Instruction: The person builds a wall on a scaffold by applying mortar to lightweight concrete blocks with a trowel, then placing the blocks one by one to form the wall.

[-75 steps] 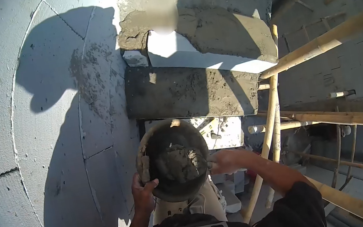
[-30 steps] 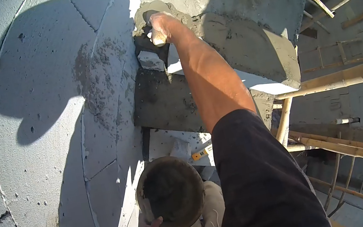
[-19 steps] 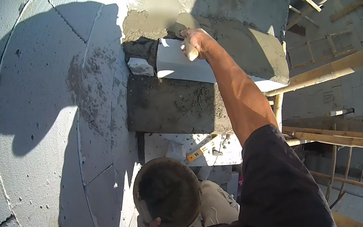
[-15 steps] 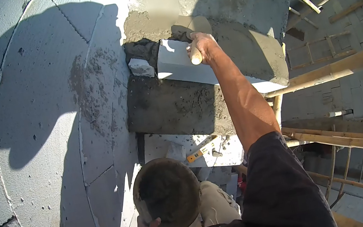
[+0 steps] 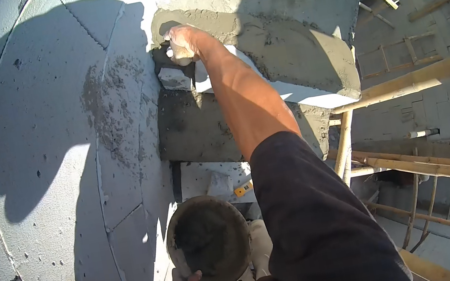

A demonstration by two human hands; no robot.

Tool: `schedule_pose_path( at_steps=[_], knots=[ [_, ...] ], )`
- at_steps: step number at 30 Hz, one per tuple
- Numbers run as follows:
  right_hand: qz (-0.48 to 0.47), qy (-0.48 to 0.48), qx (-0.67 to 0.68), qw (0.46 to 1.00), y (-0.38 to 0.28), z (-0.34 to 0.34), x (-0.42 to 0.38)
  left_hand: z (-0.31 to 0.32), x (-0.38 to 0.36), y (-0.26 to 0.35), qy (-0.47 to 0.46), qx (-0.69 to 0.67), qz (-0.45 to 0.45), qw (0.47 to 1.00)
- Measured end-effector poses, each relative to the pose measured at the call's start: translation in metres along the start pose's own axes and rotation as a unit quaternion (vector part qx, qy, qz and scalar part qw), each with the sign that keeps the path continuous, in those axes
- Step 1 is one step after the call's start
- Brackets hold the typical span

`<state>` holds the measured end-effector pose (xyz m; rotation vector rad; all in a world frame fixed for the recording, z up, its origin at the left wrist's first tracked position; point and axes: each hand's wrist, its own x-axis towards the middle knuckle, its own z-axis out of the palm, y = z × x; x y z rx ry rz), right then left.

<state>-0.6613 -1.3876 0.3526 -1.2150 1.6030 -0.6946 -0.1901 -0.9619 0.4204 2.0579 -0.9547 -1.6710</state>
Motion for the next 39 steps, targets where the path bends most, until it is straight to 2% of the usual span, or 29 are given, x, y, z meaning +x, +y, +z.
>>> schedule_pose_path(
  at_steps=[1,3,4,6,7,12,15,18,20,22,24,25,28,32,34,36,39],
  knots=[
    [-0.091,0.011,-0.289,0.953,0.007,-0.013,-0.007,0.0,0.0,0.0,-0.007,-0.001,-0.002,1.0],
    [-0.071,0.093,-0.035,0.993,0.031,-0.028,-0.026,0.005,-0.004,0.006,-0.005,-0.005,0.014,1.0],
    [0.018,0.092,0.071,0.993,0.024,-0.034,-0.045,0.007,-0.006,0.008,0.001,-0.007,0.023,1.0],
    [0.187,0.146,0.299,0.924,0.009,-0.045,-0.086,0.007,-0.005,0.004,-0.003,-0.022,0.033,0.999],
    [0.23,0.173,0.319,0.903,0.006,-0.053,-0.108,0.008,-0.006,0.002,-0.005,-0.029,0.036,0.999],
    [0.22,0.24,0.283,0.902,0.041,-0.101,-0.178,0.022,-0.024,0.023,-0.02,-0.047,0.044,0.998],
    [0.242,0.239,0.327,0.882,0.07,-0.127,-0.191,0.026,-0.03,0.019,-0.025,-0.045,0.053,0.997],
    [0.198,0.262,0.432,0.84,0.079,-0.12,-0.191,0.03,-0.04,0.02,-0.025,-0.059,0.063,0.996],
    [0.175,0.319,0.52,0.773,0.056,-0.089,-0.186,0.035,-0.047,0.022,-0.028,-0.071,0.065,0.995],
    [0.146,0.232,0.566,0.777,0.056,-0.068,-0.168,0.04,-0.053,0.023,-0.027,-0.082,0.065,0.994],
    [0.155,0.179,0.495,0.836,0.06,-0.065,-0.159,0.047,-0.058,0.024,-0.033,-0.114,0.063,0.991],
    [0.187,0.195,0.409,0.872,0.056,-0.068,-0.167,0.049,-0.06,0.024,-0.036,-0.131,0.06,0.989],
    [0.197,0.222,0.343,0.891,0.05,-0.099,-0.212,0.05,-0.061,0.017,-0.035,-0.141,0.074,0.987],
    [0.215,0.244,0.368,0.871,0.1,-0.133,-0.251,0.048,-0.067,0.015,-0.041,-0.16,0.091,0.982],
    [0.198,0.236,0.327,0.893,0.088,-0.127,-0.309,0.054,-0.072,0.021,-0.044,-0.174,0.095,0.979],
    [0.159,0.184,0.204,0.948,0.076,-0.109,-0.374,0.064,-0.082,0.037,-0.031,-0.158,0.097,0.982],
    [0.173,-0.007,0.081,0.982,0.047,-0.059,-0.469,0.072,-0.087,0.042,-0.021,-0.129,0.104,0.986]
  ],
)
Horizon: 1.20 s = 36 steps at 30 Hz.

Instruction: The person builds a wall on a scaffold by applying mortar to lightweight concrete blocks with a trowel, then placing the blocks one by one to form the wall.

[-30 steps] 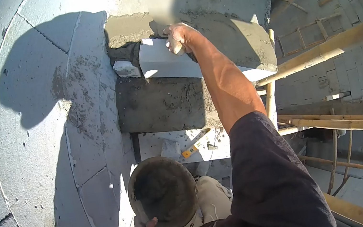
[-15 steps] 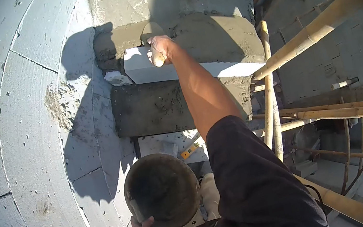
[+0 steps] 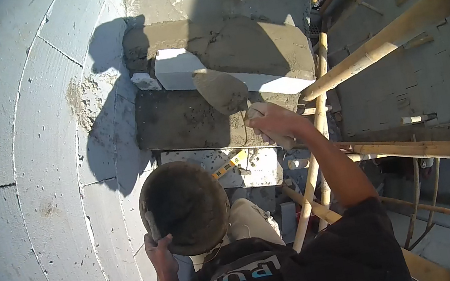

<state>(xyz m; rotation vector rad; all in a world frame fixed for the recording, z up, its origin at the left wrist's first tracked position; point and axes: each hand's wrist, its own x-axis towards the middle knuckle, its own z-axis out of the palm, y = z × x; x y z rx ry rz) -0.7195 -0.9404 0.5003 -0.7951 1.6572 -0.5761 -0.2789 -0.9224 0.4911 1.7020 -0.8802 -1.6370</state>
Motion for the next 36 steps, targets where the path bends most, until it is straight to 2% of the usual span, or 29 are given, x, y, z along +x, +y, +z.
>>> schedule_pose_path(
  at_steps=[2,3,4,5,7,9,10,13,14,17,19,20,23,26,29,30,32,34,36],
  knots=[
    [0.043,-0.112,-0.124,0.985,0.0,0.041,-0.046,0.006,-0.002,0.002,-0.011,0.021,0.009,1.0],
    [-0.032,-0.143,-0.282,0.948,0.024,0.064,-0.048,0.011,-0.003,0.003,-0.013,0.03,0.017,0.999],
    [-0.054,-0.156,-0.341,0.926,0.053,0.09,-0.046,0.016,-0.003,0.002,-0.017,0.039,0.031,0.999],
    [-0.006,-0.181,-0.386,0.905,0.06,0.111,-0.045,0.019,-0.004,0.0,-0.019,0.05,0.043,0.998],
    [-0.016,-0.12,-0.414,0.902,0.075,0.14,-0.034,0.026,-0.005,-0.007,-0.014,0.084,0.068,0.994],
    [-0.078,-0.087,-0.396,0.911,0.084,0.165,-0.017,0.034,-0.014,-0.003,-0.031,0.112,0.048,0.992],
    [-0.109,-0.069,-0.387,0.913,0.087,0.17,-0.008,0.037,-0.011,-0.003,-0.038,0.109,0.066,0.991],
    [-0.185,-0.132,-0.379,0.897,0.089,0.173,0.008,0.037,-0.011,-0.008,-0.043,0.09,0.088,0.991],
    [-0.169,-0.166,-0.411,0.88,0.084,0.173,0.01,0.04,-0.013,-0.003,-0.036,0.069,0.085,0.993],
    [-0.216,-0.271,-0.479,0.807,0.046,0.196,-0.01,0.036,-0.016,-0.003,-0.024,0.042,0.071,0.996],
    [-0.235,-0.272,-0.506,0.784,0.037,0.197,-0.011,0.033,-0.018,0.006,-0.017,0.018,0.046,0.999],
    [-0.243,-0.275,-0.516,0.774,0.036,0.199,-0.017,0.03,-0.015,-0.003,-0.01,-0.021,0.072,0.997],
    [-0.246,-0.172,-0.525,0.797,0.024,0.172,-0.036,0.018,-0.018,-0.013,0.007,-0.02,0.085,0.996],
    [-0.193,-0.159,-0.451,0.857,-0.004,0.163,-0.062,0.018,-0.018,-0.02,0.021,-0.056,0.104,0.993],
    [-0.175,-0.268,-0.41,0.854,0.015,0.182,-0.043,0.025,-0.02,-0.009,0.024,-0.093,0.113,0.989],
    [-0.162,-0.253,-0.402,0.865,0.031,0.187,-0.028,0.025,-0.021,-0.007,0.025,-0.102,0.11,0.988],
    [-0.128,-0.209,-0.497,0.832,0.005,0.176,-0.019,0.021,-0.017,-0.01,0.023,-0.08,0.116,0.99],
    [-0.144,-0.178,-0.543,0.808,-0.018,0.153,-0.015,0.016,-0.017,-0.016,0.019,-0.073,0.105,0.992],
    [-0.131,-0.099,-0.526,0.834,-0.038,0.136,-0.023,0.017,-0.015,-0.013,0.012,-0.087,0.095,0.992]
  ],
)
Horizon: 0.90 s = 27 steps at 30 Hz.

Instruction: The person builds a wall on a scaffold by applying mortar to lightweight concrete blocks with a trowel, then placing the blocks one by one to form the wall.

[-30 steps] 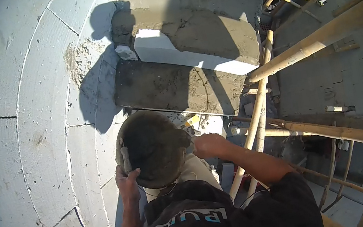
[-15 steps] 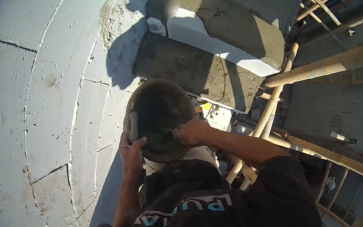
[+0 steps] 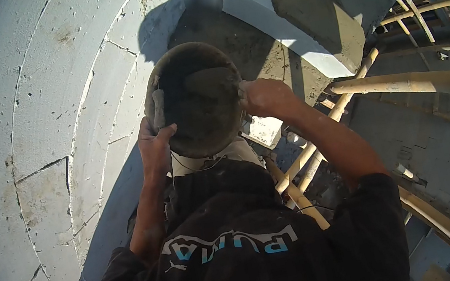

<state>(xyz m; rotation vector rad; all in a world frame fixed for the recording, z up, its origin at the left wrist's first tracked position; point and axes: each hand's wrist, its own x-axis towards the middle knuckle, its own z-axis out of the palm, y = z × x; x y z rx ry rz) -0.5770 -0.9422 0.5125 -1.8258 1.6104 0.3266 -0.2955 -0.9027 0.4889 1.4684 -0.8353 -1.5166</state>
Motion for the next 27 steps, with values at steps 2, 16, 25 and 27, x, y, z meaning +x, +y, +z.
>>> schedule_pose_path(
  at_steps=[2,16,25,27],
  knots=[
    [0.046,0.0,-0.075,0.996,0.009,0.008,0.014,0.004,-0.003,0.003,-0.006,0.01,0.003,1.0],
    [-0.08,-0.256,0.182,0.946,-0.051,0.031,0.029,-0.016,0.0,-0.006,-0.015,-0.085,0.009,0.996],
    [-0.023,-0.259,0.237,0.936,-0.05,0.006,0.025,-0.038,0.004,-0.003,0.014,-0.104,0.022,0.994],
    [0.0,-0.246,0.245,0.938,-0.05,-0.006,0.021,-0.048,0.009,-0.015,0.033,-0.099,0.009,0.995]
  ],
)
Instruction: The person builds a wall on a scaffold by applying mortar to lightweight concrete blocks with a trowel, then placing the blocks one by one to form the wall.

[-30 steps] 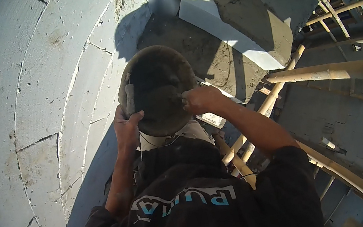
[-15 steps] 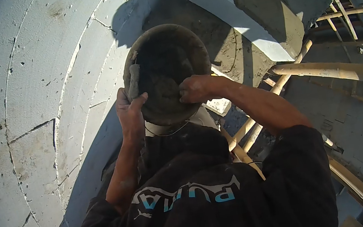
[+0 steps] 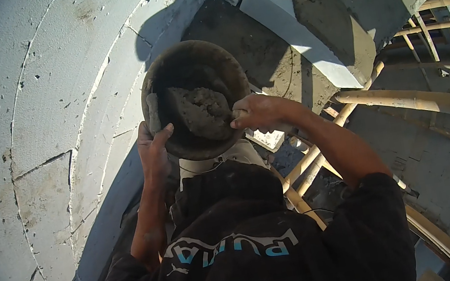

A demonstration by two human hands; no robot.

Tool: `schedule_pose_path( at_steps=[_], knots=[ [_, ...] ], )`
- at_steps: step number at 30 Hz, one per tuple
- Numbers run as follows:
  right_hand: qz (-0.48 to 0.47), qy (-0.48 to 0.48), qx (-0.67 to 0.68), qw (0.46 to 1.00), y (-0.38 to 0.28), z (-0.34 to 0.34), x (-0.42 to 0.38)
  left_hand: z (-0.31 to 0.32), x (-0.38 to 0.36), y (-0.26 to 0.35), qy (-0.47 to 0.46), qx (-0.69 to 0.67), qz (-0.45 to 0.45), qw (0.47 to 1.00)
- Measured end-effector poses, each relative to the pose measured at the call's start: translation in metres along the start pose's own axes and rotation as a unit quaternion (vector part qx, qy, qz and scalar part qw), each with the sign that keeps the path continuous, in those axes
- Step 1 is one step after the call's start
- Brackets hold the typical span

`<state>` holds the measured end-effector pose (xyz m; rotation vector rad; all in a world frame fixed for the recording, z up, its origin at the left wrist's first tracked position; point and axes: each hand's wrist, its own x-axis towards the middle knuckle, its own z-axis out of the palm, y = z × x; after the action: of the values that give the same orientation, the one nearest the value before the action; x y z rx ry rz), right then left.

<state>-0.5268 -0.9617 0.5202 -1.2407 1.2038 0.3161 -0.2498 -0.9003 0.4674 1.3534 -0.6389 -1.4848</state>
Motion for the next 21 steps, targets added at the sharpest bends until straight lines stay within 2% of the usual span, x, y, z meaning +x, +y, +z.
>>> schedule_pose_path(
  at_steps=[4,7,11,14,18,21],
  knots=[
    [-0.038,0.003,0.024,0.999,0.021,-0.025,-0.006,-0.001,0.01,-0.004,0.018,-0.034,-0.024,0.999],
    [0.003,0.024,0.081,0.996,0.013,-0.048,-0.029,-0.002,0.01,-0.001,0.018,-0.062,-0.038,0.997],
    [-0.006,0.044,0.174,0.984,0.023,-0.095,-0.033,-0.021,0.011,-0.014,0.032,-0.006,-0.053,0.998],
    [0.025,0.07,0.257,0.964,0.018,-0.145,-0.03,-0.02,0.008,-0.007,0.056,0.011,-0.065,0.996],
    [0.014,0.013,0.339,0.94,0.022,-0.238,0.009,-0.036,0.012,-0.011,0.097,-0.021,-0.082,0.992],
    [0.017,0.014,0.383,0.923,0.011,-0.308,0.052,-0.034,0.009,0.001,0.122,-0.025,-0.089,0.988]
  ],
)
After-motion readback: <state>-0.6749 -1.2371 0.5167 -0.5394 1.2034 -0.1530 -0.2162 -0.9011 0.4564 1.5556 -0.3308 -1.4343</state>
